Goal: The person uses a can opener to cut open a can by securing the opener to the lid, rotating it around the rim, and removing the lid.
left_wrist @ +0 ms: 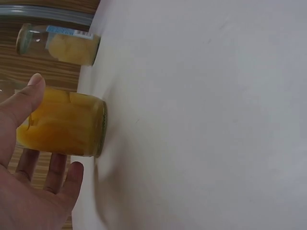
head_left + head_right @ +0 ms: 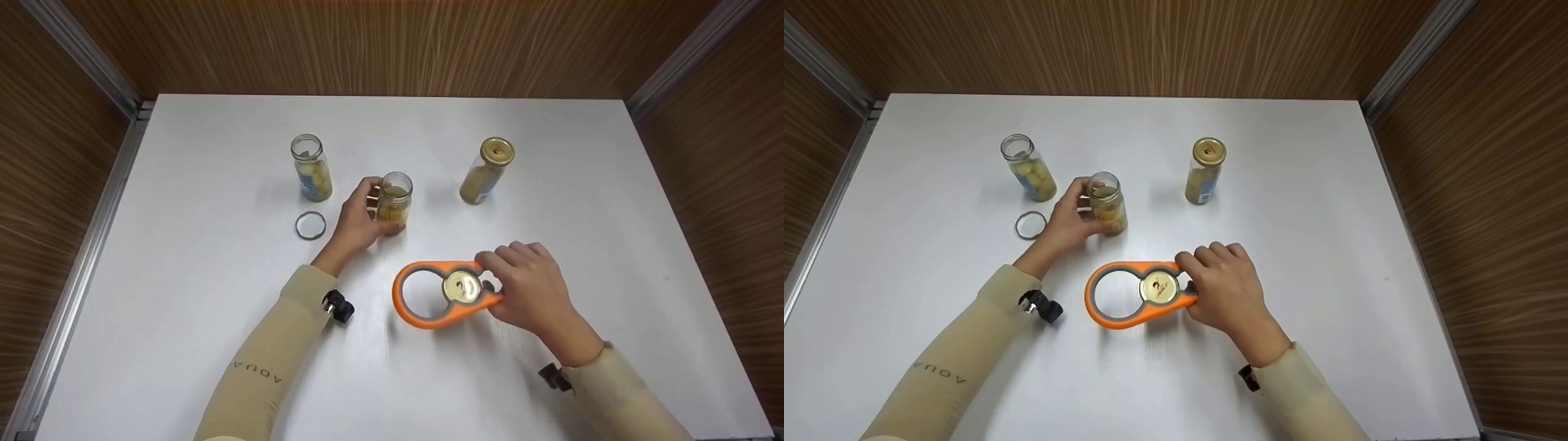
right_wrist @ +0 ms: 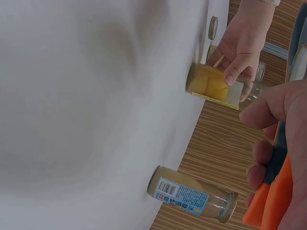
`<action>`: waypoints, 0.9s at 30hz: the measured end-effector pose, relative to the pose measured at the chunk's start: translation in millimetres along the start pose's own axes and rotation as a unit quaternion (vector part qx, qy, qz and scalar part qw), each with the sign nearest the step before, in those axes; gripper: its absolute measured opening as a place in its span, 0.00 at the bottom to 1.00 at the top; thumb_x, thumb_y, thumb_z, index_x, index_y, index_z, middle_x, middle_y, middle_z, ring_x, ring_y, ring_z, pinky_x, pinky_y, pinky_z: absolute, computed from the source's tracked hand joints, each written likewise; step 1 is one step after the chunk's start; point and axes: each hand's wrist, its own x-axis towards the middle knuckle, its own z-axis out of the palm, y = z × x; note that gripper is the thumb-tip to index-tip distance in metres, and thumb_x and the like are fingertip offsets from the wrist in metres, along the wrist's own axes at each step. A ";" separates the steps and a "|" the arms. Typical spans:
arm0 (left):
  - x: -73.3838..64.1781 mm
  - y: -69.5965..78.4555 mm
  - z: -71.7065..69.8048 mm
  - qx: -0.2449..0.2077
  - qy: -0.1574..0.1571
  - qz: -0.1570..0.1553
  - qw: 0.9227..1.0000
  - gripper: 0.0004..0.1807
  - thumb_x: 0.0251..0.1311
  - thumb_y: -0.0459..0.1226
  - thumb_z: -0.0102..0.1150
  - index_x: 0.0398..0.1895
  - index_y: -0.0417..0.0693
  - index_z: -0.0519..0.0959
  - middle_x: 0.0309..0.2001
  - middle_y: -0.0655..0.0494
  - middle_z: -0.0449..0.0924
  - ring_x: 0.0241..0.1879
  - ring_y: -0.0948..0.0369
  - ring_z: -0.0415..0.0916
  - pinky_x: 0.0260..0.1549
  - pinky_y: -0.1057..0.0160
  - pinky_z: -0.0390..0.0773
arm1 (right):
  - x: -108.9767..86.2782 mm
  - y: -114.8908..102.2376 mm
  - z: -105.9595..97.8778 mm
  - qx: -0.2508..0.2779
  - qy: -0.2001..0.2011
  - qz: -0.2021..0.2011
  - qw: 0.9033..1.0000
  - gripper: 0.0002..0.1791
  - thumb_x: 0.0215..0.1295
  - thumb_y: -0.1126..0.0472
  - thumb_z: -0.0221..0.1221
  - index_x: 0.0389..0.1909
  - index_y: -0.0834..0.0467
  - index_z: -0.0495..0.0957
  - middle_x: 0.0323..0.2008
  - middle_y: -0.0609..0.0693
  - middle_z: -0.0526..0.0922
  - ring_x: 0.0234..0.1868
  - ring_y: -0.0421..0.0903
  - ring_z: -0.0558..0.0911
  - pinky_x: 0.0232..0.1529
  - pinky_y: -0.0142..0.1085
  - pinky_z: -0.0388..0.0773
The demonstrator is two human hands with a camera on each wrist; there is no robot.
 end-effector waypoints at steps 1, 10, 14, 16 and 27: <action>1.2 0.0 0.9 0.002 0.001 0.000 1.000 0.43 0.44 0.34 0.80 0.64 0.52 0.67 0.54 0.51 0.75 0.53 0.56 0.74 0.53 0.57 0.76 | -0.6 -0.1 0.0 0.000 0.000 0.001 1.000 0.16 0.41 0.62 0.66 0.36 0.50 0.80 0.21 0.43 0.76 0.24 0.45 0.69 0.32 0.42 0.71; 9.2 0.1 -1.0 0.015 0.017 -0.006 1.000 0.43 0.45 0.35 0.80 0.65 0.53 0.66 0.56 0.50 0.74 0.54 0.54 0.75 0.52 0.57 0.77 | -6.7 -2.0 2.5 0.008 0.007 0.012 1.000 0.15 0.42 0.62 0.66 0.35 0.50 0.80 0.20 0.42 0.73 0.23 0.44 0.68 0.31 0.42 0.70; 14.6 0.9 -4.0 0.008 0.020 -0.016 1.000 0.43 0.46 0.34 0.79 0.65 0.54 0.66 0.56 0.50 0.73 0.54 0.54 0.74 0.53 0.57 0.76 | -9.3 -2.9 2.4 0.004 -0.006 0.016 1.000 0.15 0.43 0.60 0.67 0.36 0.50 0.80 0.21 0.42 0.75 0.23 0.43 0.68 0.32 0.41 0.70; 17.8 1.8 -4.9 0.007 0.020 -0.021 1.000 0.42 0.46 0.34 0.79 0.65 0.54 0.66 0.56 0.50 0.73 0.55 0.54 0.74 0.54 0.57 0.76 | -10.4 -2.7 2.2 0.001 -0.008 0.020 1.000 0.16 0.43 0.59 0.68 0.36 0.49 0.80 0.21 0.42 0.74 0.24 0.43 0.68 0.32 0.41 0.70; 31.0 5.2 -7.0 -0.003 0.018 -0.033 0.999 0.43 0.47 0.32 0.78 0.67 0.54 0.65 0.58 0.50 0.73 0.57 0.54 0.75 0.56 0.59 0.76 | -12.0 -1.2 -1.2 -0.003 -0.008 0.021 1.000 0.16 0.42 0.61 0.67 0.37 0.49 0.80 0.21 0.42 0.75 0.24 0.43 0.68 0.32 0.41 0.70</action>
